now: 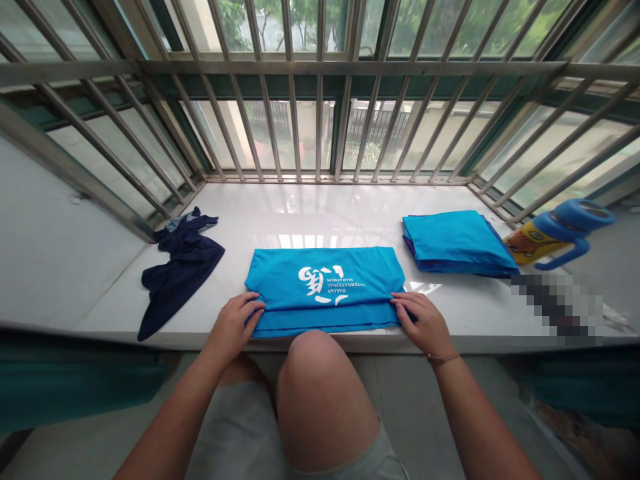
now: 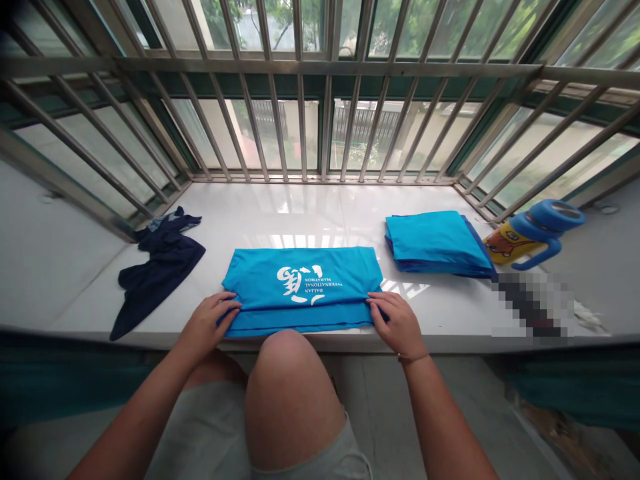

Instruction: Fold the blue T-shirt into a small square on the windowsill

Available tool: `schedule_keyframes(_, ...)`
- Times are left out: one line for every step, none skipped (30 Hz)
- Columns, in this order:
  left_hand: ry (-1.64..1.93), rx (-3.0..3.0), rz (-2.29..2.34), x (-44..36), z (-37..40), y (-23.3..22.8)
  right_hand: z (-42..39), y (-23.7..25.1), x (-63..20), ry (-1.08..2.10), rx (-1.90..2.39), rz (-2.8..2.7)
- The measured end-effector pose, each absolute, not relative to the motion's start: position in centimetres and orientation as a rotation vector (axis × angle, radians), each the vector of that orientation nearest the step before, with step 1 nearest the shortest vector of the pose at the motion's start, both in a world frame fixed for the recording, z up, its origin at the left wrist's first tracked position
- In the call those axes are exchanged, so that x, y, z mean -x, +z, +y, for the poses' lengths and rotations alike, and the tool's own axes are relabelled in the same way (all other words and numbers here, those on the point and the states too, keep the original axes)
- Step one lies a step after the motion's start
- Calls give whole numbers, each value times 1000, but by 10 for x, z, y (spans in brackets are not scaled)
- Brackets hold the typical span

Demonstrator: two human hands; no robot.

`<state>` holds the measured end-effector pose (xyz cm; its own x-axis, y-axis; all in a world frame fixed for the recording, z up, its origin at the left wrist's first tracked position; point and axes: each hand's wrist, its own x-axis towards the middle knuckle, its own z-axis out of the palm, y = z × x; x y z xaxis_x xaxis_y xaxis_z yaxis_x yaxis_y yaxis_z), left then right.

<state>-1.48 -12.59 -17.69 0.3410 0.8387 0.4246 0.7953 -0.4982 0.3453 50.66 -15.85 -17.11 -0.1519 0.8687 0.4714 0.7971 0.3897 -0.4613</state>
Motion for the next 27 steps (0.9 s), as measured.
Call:
schedule_keyframes(869,-2495,1530,15,-128,-181,-158,-171,-506,133,1435,-1963)
schedule_keyframes(877,-2481,1540,16,-130,-184,-159,-171,-505,130,1443,-1957)
schedule_keyframes(885,-2469,1554,16,-132,-186,-159,-171,-505,126,1451,-1948)
schedule_keyframes(890,-2461,1570,16,-134,-186,-159,-170,-504,122,1458,-1935)
schedule_keyframes(893,-2454,1588,15,-136,-186,-160,-170,-504,119,1465,-1921)
schedule_keyframes(896,-2450,1610,14,-138,-185,-160,-169,-504,117,1468,-1910)
schedule_keyframes(899,-2451,1628,14,-141,-183,-160,-169,-505,114,1468,-1902)
schedule_keyframes(898,-2459,1640,13,-144,-182,-160,-168,-506,108,1464,-1896)
schedule_keyframes(887,-2477,1637,13,-148,-182,-160,-168,-507,105,1459,-1898)
schedule_keyframes(863,-2504,1614,13,-151,-182,-160,-168,-509,107,1453,-1909)
schedule_keyframes(826,-2538,1572,15,-155,-182,-161,-169,-511,120,1448,-1935)
schedule_keyframes(782,-2575,1518,17,-159,-184,-162,-169,-513,140,1443,-1979)
schedule_keyframes(739,-2609,1461,20,-163,-185,-163,-171,-515,167,1439,-2042)
schedule_keyframes(706,-2634,1412,24,-166,-187,-166,-173,-518,191,1434,-2115)
schedule_keyframes(694,-2646,1377,28,-168,-189,-169,-175,-521,204,1430,-2188)
schedule_keyframes(704,-2642,1358,33,-170,-190,-172,-178,-524,201,1426,-2250)
schedule_keyframes(727,-2621,1347,37,-170,-191,-176,-182,-526,186,1423,-2296)
schedule_keyframes(755,-2585,1342,41,-170,-190,-179,-185,-529,163,1420,-2322)
schedule_keyframes(782,-2542,1339,45,-169,-189,-181,-188,-532,142,1418,-2334)
schedule_keyframes(801,-2498,1335,47,-167,-187,-183,-191,-534,129,1414,-2341)
schedule_keyframes(812,-2458,1332,48,-166,-185,-185,-192,-536,127,1406,-2346)
schedule_keyframes(818,-2426,1329,49,-165,-182,-186,-192,-538,132,1394,-2350)
schedule_keyframes(828,-2398,1327,49,-164,-180,-186,-192,-540,144,1380,-2353)
schedule_keyframes(844,-2372,1329,48,-163,-178,-187,-190,-541,159,1364,-2355)
schedule_keyframes(866,-2343,1339,47,-163,-176,-187,-188,-542,176,1346,-2358)
schedule_keyframes(889,-2311,1361,46,-163,-175,-188,-185,-542,194,1331,-2357)
schedule_keyframes(910,-2273,1396,46,-164,-174,-188,-182,-541,214,1321,-2353)
